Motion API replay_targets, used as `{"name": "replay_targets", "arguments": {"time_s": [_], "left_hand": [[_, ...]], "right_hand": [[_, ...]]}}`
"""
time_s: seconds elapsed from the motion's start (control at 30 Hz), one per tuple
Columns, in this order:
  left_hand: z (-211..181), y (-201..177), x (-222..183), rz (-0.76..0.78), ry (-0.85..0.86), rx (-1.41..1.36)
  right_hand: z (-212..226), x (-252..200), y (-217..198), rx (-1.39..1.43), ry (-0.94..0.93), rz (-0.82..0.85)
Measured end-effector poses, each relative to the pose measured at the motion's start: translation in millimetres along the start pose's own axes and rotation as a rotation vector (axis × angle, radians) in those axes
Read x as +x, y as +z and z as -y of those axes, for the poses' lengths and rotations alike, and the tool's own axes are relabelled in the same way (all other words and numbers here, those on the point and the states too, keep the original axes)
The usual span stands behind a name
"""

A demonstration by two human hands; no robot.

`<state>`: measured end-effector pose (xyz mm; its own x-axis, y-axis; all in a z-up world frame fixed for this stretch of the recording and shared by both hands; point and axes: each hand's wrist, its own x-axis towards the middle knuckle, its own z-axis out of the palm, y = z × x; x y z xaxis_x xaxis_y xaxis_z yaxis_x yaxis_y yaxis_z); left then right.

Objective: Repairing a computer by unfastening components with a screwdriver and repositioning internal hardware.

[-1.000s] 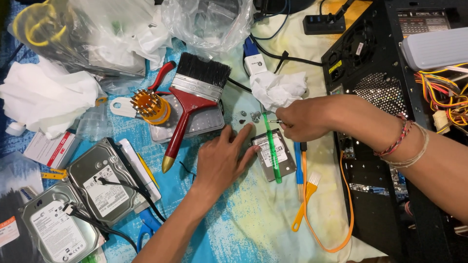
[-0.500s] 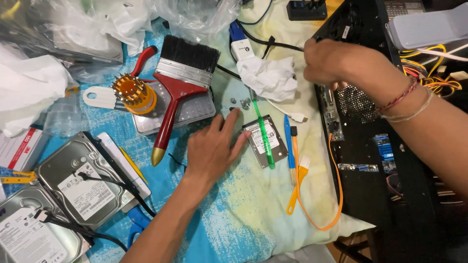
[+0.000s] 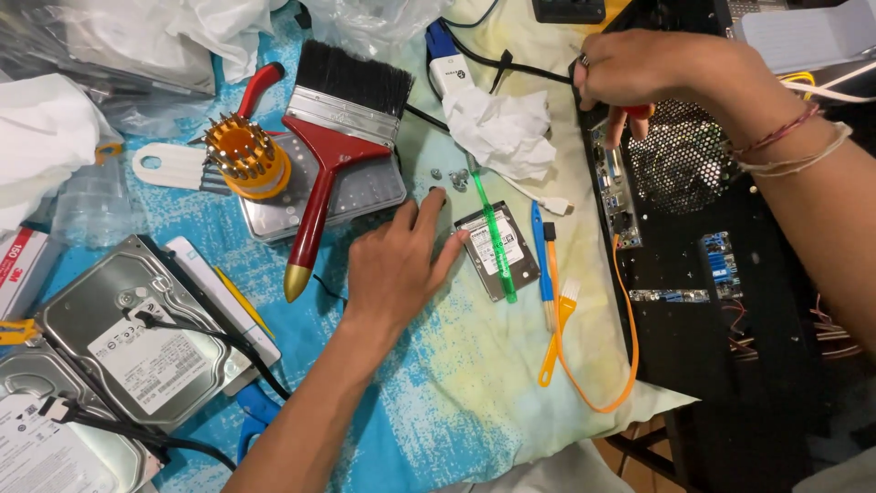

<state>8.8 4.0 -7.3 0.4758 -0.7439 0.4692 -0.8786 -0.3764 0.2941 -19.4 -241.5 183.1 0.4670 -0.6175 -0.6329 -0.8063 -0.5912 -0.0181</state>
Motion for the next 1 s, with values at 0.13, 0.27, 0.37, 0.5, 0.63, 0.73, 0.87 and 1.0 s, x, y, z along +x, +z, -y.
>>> {"name": "replay_targets", "arguments": {"time_s": [0.13,0.27,0.37,0.5,0.63,0.73,0.87,1.0], "left_hand": [[0,1,1,0.008,-0.001,-0.023],[0,1,0,0.024,-0.009,-0.025],[0,1,0,0.022,-0.015,-0.031],[0,1,0,0.030,-0.022,-0.068],[0,-1,1,0.031,-0.026,-0.077],[-1,2,1,0.047,-0.047,-0.097],[0,9,1,-0.044,-0.053,0.009],[-1,8,0,-0.043,-0.067,0.004]], "right_hand": [[-7,21,11,-0.067,0.045,0.180],[-4,14,15,-0.096,-0.029,0.197],[5,10,18,-0.162,-0.114,0.236],[33,-10,20,-0.447,-0.297,0.247],[36,23,48,-0.580,-0.505,0.052],[33,47,70,-0.658,-0.771,-0.358],[37,47,74,-0.370,-0.834,-0.178],[32,63,87,-0.457,-0.789,-0.112]]}}
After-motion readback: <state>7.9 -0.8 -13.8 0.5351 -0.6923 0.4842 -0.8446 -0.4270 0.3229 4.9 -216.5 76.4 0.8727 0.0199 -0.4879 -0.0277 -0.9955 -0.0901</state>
